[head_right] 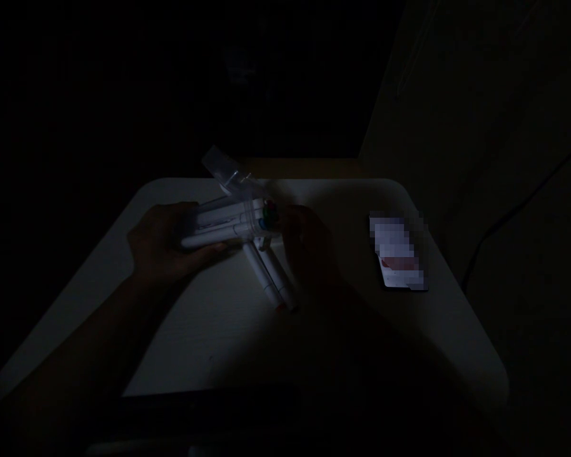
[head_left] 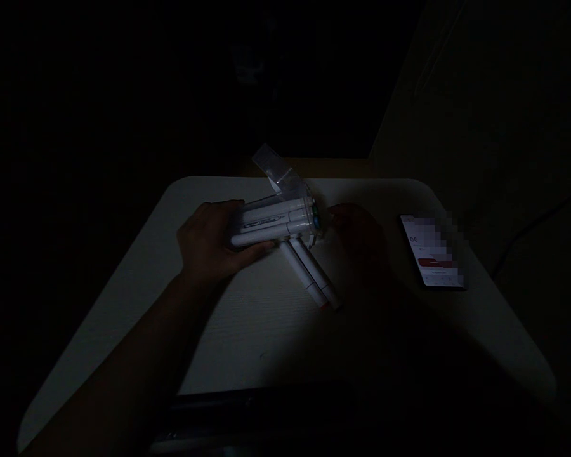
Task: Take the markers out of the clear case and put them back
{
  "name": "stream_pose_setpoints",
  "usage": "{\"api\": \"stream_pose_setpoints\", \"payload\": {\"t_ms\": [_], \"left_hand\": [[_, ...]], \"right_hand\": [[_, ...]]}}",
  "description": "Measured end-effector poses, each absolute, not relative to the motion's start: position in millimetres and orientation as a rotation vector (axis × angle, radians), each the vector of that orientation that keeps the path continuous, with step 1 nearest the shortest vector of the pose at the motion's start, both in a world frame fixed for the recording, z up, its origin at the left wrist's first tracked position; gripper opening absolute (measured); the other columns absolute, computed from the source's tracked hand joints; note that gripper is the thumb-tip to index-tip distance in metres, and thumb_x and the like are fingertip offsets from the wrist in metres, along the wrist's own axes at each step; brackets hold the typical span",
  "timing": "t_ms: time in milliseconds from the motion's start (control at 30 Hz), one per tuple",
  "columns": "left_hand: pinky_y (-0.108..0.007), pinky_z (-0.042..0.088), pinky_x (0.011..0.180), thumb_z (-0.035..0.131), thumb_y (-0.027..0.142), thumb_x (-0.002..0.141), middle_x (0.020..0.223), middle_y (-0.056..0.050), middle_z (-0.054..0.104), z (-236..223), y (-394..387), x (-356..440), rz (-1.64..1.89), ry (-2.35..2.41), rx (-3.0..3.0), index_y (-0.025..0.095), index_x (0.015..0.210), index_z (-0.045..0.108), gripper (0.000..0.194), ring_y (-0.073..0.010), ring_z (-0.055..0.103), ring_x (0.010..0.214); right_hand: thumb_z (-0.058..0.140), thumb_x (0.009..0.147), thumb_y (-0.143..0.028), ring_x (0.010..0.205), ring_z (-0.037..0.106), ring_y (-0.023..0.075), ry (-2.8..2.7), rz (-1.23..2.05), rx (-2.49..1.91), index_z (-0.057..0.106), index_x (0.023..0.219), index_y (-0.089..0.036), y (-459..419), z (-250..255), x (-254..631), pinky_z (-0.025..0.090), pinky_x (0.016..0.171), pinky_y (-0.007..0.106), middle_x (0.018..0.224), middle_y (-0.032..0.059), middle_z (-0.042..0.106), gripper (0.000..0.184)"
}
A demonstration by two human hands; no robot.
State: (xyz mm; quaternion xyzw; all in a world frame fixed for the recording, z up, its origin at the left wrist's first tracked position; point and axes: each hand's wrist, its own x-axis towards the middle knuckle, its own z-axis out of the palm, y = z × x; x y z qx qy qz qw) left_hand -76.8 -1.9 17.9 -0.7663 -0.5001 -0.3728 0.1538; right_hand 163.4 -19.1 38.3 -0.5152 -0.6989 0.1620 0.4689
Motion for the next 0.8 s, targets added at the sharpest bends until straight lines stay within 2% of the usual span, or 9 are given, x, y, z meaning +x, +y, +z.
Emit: {"api": "stream_pose_setpoints", "payload": {"t_ms": [67, 133, 233, 333, 433, 633, 800], "left_hand": [[-0.045, 0.051, 0.077, 0.063, 0.066, 0.059, 0.104, -0.006, 0.062, 18, -2, -77, -1.065, -1.447, -2.195, 0.027, 0.113, 0.049, 0.068, -0.0279, 0.060, 0.095], [-0.045, 0.050, 0.077, 0.065, 0.065, 0.057, 0.102, -0.007, 0.062, 18, -2, -77, -1.074, -1.447, -2.192, 0.027, 0.113, 0.050, 0.069, -0.0280, 0.060, 0.094], [-0.044, 0.050, 0.077, 0.066, 0.064, 0.057, 0.103, -0.007, 0.062, 17, -1, -77, -1.074, -1.439, -2.203, 0.028, 0.113, 0.049, 0.069, -0.0282, 0.060, 0.094], [-0.044, 0.049, 0.077, 0.066, 0.065, 0.056, 0.104, -0.008, 0.062, 17, 0, -78, -1.065, -1.453, -2.190, 0.026, 0.113, 0.049, 0.071, -0.0292, 0.060, 0.094], [-0.044, 0.049, 0.077, 0.067, 0.065, 0.054, 0.102, -0.008, 0.063, 16, -1, -77, -1.094, -1.441, -2.170, 0.025, 0.112, 0.050, 0.072, -0.0289, 0.060, 0.093], [-0.044, 0.049, 0.077, 0.066, 0.065, 0.056, 0.103, -0.008, 0.062, 16, -1, -77, -1.106, -1.462, -2.176, 0.025, 0.113, 0.050, 0.072, -0.0287, 0.059, 0.096], [-0.044, 0.050, 0.074, 0.054, 0.070, 0.062, 0.104, -0.006, 0.061, 15, 0, -79, -1.057, -1.435, -2.197, 0.022, 0.113, 0.050, 0.070, -0.0269, 0.059, 0.097]], "right_hand": [[0.036, 0.084, -0.028, 0.080, 0.057, 0.0133, -1.764, 0.469, -1.419, 0.058, 0.094, -0.019, -15, 40, 169, 0.044, 0.070, 0.025, 0.089, 0.0042, 0.062, 0.026], [0.039, 0.083, -0.031, 0.080, 0.058, 0.0147, -1.914, 0.557, -1.523, 0.059, 0.093, -0.018, -13, 40, 173, 0.043, 0.070, 0.027, 0.091, 0.0047, 0.063, 0.026], [0.048, 0.078, -0.038, 0.076, 0.060, 0.0152, -2.147, 0.751, -1.543, 0.056, 0.107, -0.020, -16, 40, 174, 0.043, 0.065, 0.026, 0.088, 0.0037, 0.065, 0.035], [0.055, 0.072, -0.036, 0.066, 0.058, 0.0128, -2.251, 0.822, -1.569, 0.050, 0.117, -0.021, -21, 39, 171, 0.040, 0.057, 0.023, 0.080, 0.0015, 0.064, 0.047], [0.057, 0.070, -0.038, 0.067, 0.057, 0.0128, -2.343, 0.779, -1.632, 0.053, 0.115, -0.020, -25, 39, 169, 0.039, 0.057, 0.023, 0.086, 0.0033, 0.064, 0.049], [0.053, 0.071, -0.030, 0.077, 0.058, 0.0170, -2.431, 0.493, -1.705, 0.058, 0.102, -0.020, -22, 37, 169, 0.039, 0.062, 0.026, 0.094, 0.0055, 0.064, 0.033], [0.051, 0.075, -0.026, 0.086, 0.059, 0.0210, -2.234, 0.447, -1.788, 0.057, 0.103, -0.017, -6, 36, 183, 0.043, 0.069, 0.031, 0.097, 0.0081, 0.064, 0.030]]}}
